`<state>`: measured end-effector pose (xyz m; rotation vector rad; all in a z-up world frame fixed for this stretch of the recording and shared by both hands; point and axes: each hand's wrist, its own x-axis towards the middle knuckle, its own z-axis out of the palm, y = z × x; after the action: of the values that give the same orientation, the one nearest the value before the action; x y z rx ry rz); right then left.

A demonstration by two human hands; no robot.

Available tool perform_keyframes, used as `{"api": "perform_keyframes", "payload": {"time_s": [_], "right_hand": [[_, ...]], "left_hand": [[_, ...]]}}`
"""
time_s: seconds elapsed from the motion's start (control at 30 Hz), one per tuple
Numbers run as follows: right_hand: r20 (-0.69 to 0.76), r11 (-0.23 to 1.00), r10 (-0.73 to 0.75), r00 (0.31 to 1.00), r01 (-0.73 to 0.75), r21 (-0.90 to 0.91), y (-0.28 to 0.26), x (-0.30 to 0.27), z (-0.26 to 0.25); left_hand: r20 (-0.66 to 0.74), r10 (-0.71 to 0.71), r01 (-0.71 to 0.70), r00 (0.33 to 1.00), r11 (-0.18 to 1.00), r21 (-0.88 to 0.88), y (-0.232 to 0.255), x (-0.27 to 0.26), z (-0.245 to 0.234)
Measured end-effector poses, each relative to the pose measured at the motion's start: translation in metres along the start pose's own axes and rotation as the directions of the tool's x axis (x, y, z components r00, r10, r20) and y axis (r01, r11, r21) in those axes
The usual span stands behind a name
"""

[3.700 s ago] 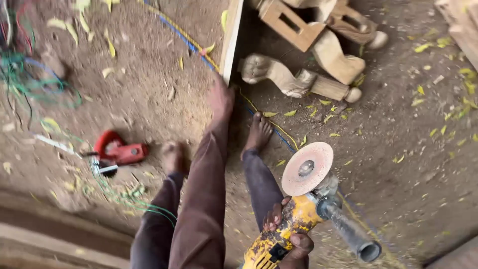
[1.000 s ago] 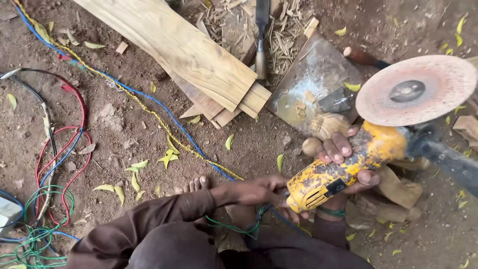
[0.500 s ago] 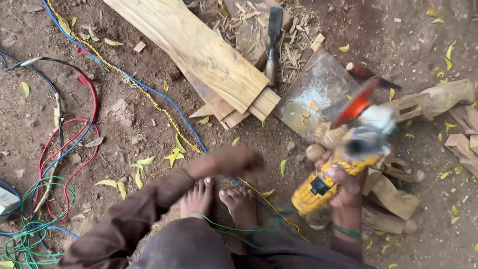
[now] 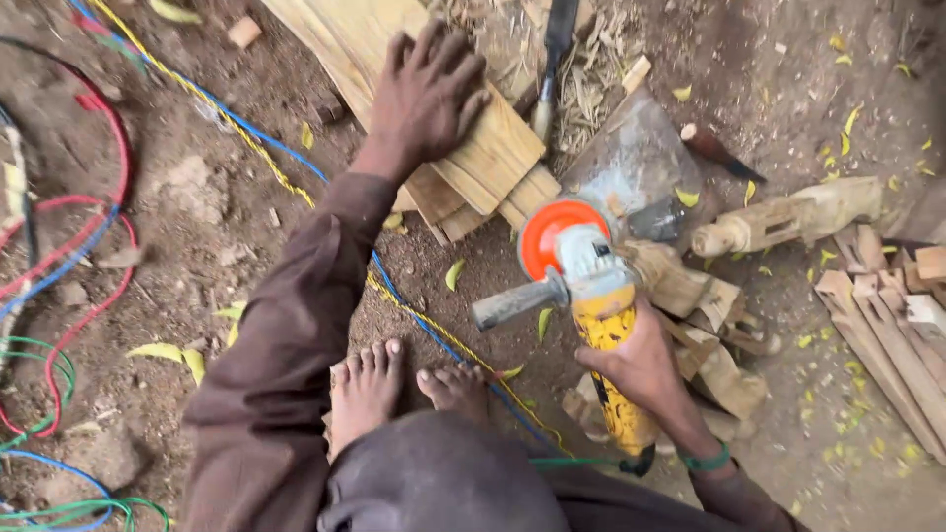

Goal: The recorder uses an angle grinder with a sanding/grinding disc to smooth and shape the edges of wooden furniture components.

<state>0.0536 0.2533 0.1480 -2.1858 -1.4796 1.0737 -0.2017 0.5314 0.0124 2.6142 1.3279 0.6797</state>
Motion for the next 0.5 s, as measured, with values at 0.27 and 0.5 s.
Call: {"api": "perform_keyframes", "payload": {"time_s": [0.27,0.5], "right_hand": [[0.040,0.987,0.075,0.996,-0.068,-0.145,-0.028,0.018,-0.005],[0.044,0.954,0.185,0.982,-0.168,-0.248,-0.043,0.024,0.000]], "left_hand": [[-0.089,-0.007,0.007,0.996,1.000,-0.006,-0.004,-0.001,0.014],[-0.082,-0.022,0.022,0.996,1.000,-0.002,-0.003,-0.002,0.014]]}}
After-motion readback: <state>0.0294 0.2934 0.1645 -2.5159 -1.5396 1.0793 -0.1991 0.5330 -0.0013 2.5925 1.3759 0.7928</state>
